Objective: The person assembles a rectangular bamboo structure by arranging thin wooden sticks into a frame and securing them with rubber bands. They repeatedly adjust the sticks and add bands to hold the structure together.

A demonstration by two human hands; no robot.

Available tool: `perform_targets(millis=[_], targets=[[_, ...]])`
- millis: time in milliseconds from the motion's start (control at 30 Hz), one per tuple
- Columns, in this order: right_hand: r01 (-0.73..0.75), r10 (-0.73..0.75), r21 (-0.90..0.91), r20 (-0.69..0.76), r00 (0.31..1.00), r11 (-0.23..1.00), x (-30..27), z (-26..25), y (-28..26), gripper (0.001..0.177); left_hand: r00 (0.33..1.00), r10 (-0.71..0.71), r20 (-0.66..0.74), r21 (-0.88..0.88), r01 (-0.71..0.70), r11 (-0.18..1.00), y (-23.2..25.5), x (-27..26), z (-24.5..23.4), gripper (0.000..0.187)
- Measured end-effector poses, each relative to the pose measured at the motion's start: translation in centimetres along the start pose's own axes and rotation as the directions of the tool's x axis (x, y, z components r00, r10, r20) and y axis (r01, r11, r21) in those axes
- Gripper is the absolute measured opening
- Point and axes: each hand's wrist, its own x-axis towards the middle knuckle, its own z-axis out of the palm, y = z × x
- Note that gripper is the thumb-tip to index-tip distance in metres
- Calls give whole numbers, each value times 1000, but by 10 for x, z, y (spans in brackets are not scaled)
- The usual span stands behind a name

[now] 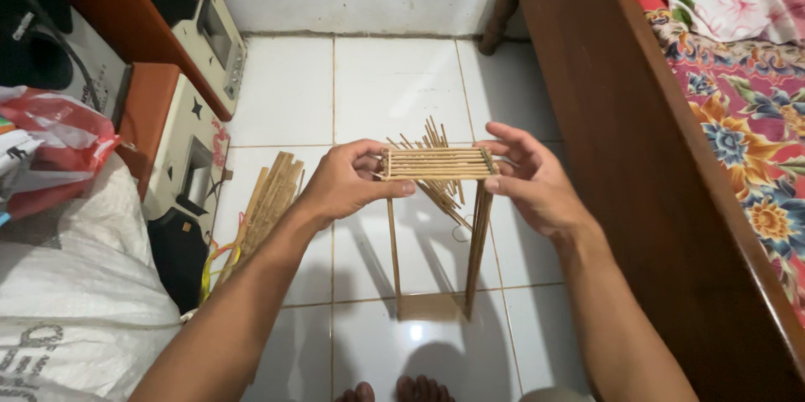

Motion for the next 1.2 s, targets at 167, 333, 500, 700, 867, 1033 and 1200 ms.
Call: perform_targets(millis=[167,333,500,700,867,1033,1200], targets=[[-154,159,134,-21,987,979,29,-2,51,73,980,-184,-76,5,185,983,-48,-1,4,56],[-298,298,94,7,954,950,51,1,102,66,953,-284,-109,-61,279,958,-109,-4,1,67],[-425,425,16,-23,905,905,75,8,150,53,907,-328,-263,-32,332,943,-158,14,-11,93],[-476,476,13,-81,876,879,101,10,192,42,866,-367,-340,144,433,890,-204,26,-7,72],[-501,493,-76,-103,864,862,107,3,220,45,821,-395,-412,254,520,816,-229,42,8,48],[-463,458,-34,-107,883,886,102,-11,246,50,843,-312,-438,355,482,801,-233,38,19,44],[-539,492,-266,-226,841,799,78,-14,253,57,796,-458,-395,400,598,695,-236,11,51,74]])
